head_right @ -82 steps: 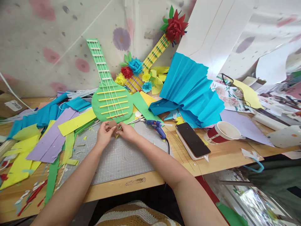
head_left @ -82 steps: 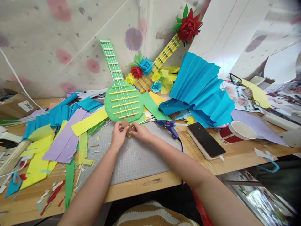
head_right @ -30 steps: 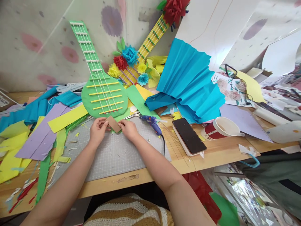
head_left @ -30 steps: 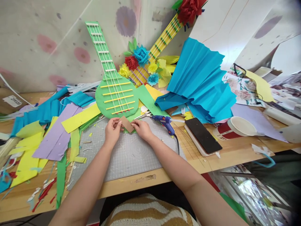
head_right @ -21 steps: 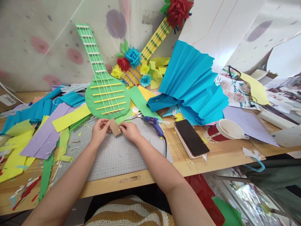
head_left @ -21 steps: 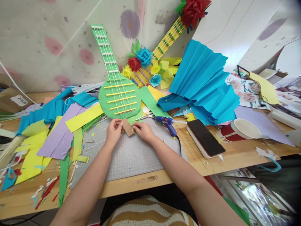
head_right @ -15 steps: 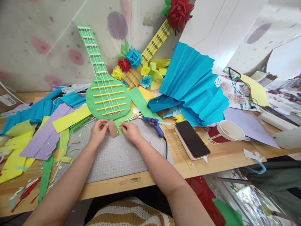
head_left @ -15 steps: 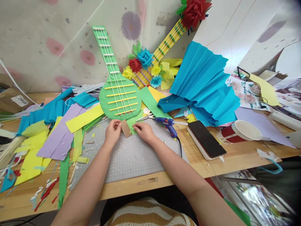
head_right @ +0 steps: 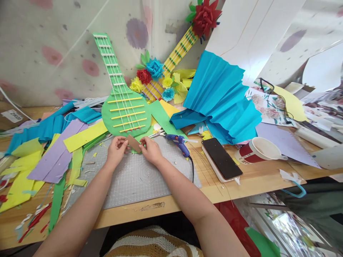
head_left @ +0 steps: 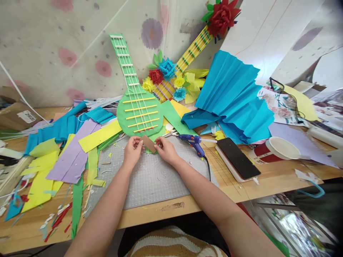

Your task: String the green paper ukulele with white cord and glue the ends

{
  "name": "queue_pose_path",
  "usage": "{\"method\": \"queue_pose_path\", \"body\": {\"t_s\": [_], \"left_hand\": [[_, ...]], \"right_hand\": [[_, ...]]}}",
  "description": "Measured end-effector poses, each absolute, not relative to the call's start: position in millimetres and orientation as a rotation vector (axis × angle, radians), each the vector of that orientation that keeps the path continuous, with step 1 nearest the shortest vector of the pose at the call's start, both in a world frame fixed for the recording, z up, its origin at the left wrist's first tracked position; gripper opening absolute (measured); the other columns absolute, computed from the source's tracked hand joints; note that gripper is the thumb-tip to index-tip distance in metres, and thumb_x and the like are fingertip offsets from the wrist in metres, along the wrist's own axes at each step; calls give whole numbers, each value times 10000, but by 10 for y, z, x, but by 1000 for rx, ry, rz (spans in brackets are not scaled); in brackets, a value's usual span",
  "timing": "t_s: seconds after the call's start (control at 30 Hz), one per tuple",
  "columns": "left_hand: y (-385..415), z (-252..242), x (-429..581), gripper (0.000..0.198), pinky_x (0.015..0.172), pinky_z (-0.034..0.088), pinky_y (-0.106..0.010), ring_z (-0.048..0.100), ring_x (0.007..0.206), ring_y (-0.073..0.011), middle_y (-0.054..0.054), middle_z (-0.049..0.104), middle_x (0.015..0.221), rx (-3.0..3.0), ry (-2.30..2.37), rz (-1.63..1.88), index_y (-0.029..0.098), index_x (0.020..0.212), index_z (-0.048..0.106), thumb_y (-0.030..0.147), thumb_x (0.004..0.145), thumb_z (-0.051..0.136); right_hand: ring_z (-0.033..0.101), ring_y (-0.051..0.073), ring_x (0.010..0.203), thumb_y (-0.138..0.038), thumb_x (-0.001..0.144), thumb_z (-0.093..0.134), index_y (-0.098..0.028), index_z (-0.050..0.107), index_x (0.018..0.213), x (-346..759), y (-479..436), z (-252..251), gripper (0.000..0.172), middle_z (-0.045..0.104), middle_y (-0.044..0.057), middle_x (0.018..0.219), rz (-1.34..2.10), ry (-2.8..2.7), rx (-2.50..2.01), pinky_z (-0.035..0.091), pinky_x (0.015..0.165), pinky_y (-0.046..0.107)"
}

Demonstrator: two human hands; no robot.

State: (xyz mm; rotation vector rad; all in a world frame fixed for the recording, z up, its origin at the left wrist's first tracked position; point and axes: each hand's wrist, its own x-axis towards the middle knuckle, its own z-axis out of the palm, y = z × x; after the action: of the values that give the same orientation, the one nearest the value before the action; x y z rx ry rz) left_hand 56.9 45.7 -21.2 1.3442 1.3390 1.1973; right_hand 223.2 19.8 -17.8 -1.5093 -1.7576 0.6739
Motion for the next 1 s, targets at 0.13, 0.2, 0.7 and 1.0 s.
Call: {"method": "queue_pose_path", "body": {"t_s": [0.13, 0.2, 0.7, 1.0], "left_hand": [[434, -237, 580, 233, 507, 440, -234, 544, 538, -105, 11, 622, 737, 1477, 1388, 1174, 210, 940, 521, 355, 766, 575], [437, -212, 558, 228, 565, 434, -247, 539, 569, -114, 18, 615, 712, 1570, 1467, 1189, 216, 939, 533, 359, 767, 579], [728, 152, -285, 137, 613, 395, -283, 503, 543, -155, 51, 516, 546, 1535, 2018, 1130, 213, 839, 566, 283, 726, 600], [901, 123, 138, 528, 884, 514, -407, 647, 965, -234, -112, 696, 990, 1078, 1213, 1131, 137, 993, 594, 202, 513, 804]], "right_hand": [[531, 159, 785, -208, 853, 497, -183, 569, 991, 2239, 188, -157, 157, 627, 31, 833, 614, -1859, -1523, 373, 709, 270], [536, 165, 806, -211, 862, 488, -182, 578, 995, 2235, 185, -159, 164, 629, 36, 837, 586, -1890, -1546, 368, 712, 270], [478, 112, 601, -281, 816, 532, -212, 590, 915, 2236, 154, -115, 134, 552, -46, 631, 604, -1894, -1739, 268, 581, 233], [470, 110, 592, -292, 811, 548, -218, 585, 928, 2265, 166, -140, 143, 522, -53, 616, 576, -1836, -1742, 263, 575, 222]]}}
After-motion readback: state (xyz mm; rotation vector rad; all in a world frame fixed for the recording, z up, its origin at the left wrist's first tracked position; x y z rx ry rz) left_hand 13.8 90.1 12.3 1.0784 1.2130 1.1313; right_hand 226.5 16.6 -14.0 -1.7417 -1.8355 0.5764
